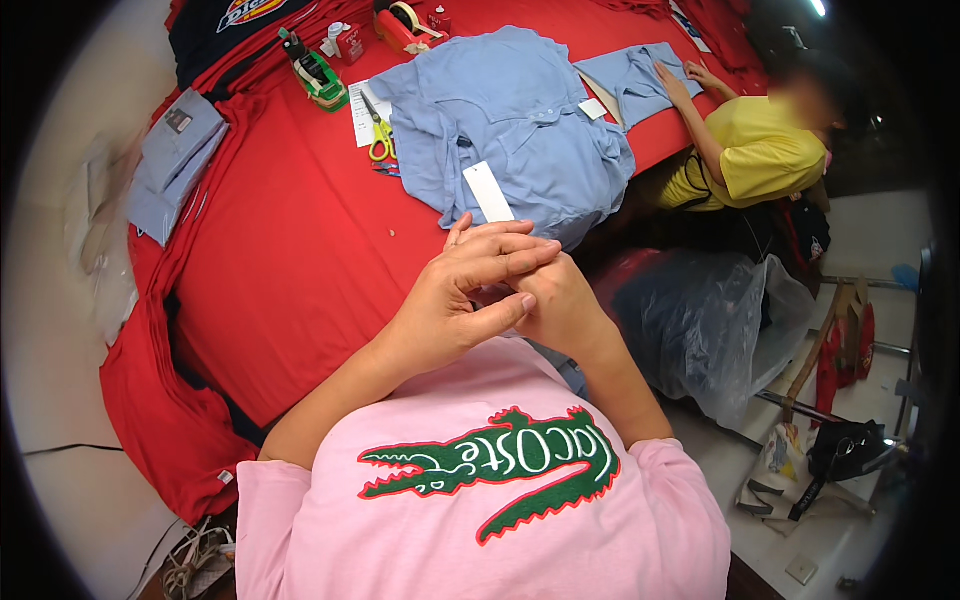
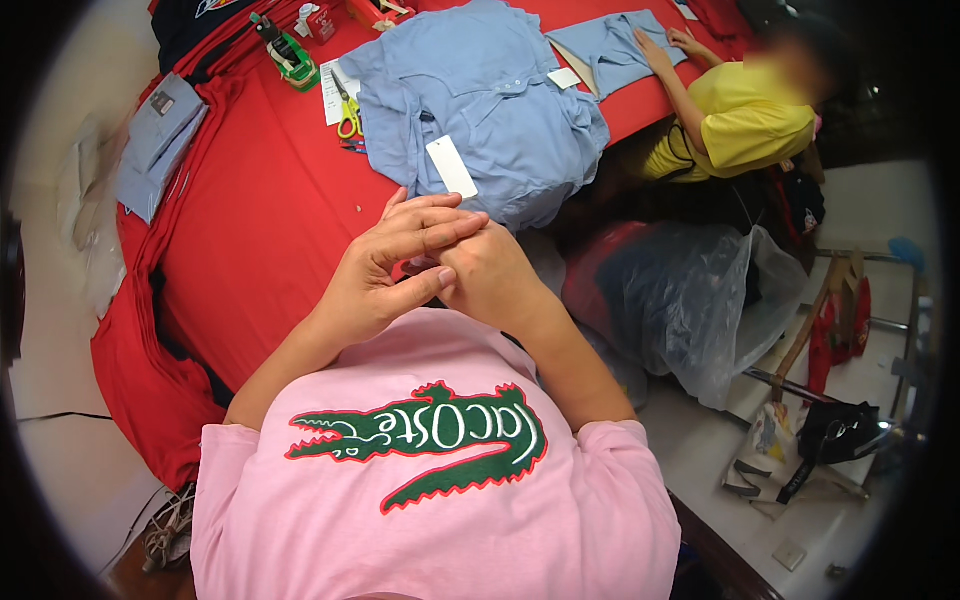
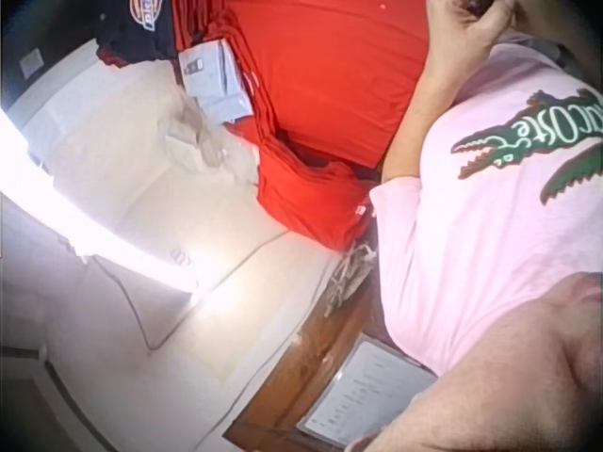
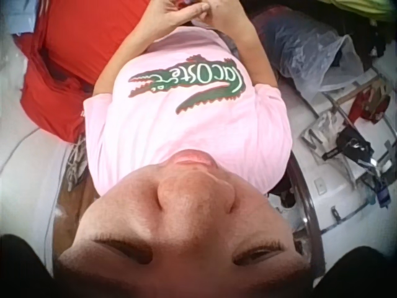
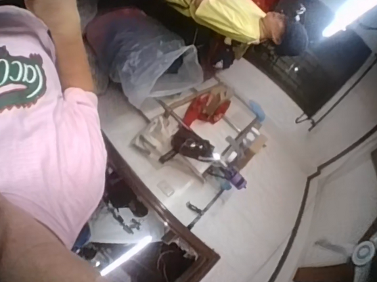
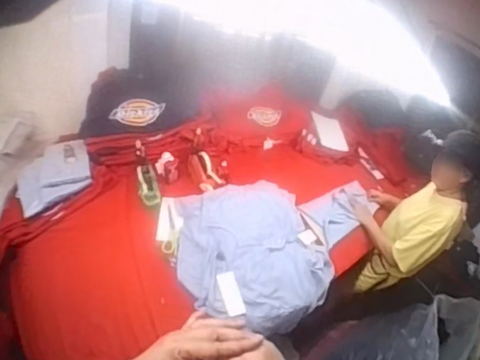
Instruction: The person places a folded blue shirt into a clear plastic bag and seals the bag with an adhesive strip.
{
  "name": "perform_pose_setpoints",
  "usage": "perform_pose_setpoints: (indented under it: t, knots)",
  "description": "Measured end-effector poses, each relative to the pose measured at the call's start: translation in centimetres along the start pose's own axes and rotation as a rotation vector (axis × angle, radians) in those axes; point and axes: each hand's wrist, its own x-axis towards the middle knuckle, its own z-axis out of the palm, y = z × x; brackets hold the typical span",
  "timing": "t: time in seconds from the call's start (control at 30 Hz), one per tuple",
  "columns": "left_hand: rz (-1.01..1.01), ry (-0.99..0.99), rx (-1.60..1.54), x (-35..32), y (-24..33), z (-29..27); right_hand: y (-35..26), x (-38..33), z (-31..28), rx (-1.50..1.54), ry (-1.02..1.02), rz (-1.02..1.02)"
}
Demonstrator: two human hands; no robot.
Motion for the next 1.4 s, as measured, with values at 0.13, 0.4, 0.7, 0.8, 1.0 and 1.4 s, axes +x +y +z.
perform_pose_setpoints:
  t: [0.13, 0.4, 0.7, 0.8, 1.0, 1.4]
  knots:
    - [-0.002, -0.008, -0.010, -0.2, -0.5, -1.2, -0.6, 0.9, 0.9, -0.001, 0.015, 0.025]
    - [-0.008, 0.005, -0.011, -0.4, -1.7, -2.7, -1.3, 2.1, 2.8, -0.062, 0.076, 0.069]
    - [-0.259, 0.087, -0.222, 0.2, -4.7, -1.6, -0.3, 1.4, 6.5, -0.193, 0.052, 0.372]
    - [-0.439, 0.084, -0.447, 0.7, -7.4, -0.9, -0.5, 1.3, 6.8, -0.217, -0.018, 0.517]
    - [0.002, 0.268, 0.009, -0.6, -11.6, -0.3, 0.6, 1.3, 6.5, -0.270, 0.106, 0.713]
    - [0.161, -0.263, 0.126, -2.3, -7.7, -1.8, 1.5, -0.3, 6.7, -0.386, 0.116, 0.957]
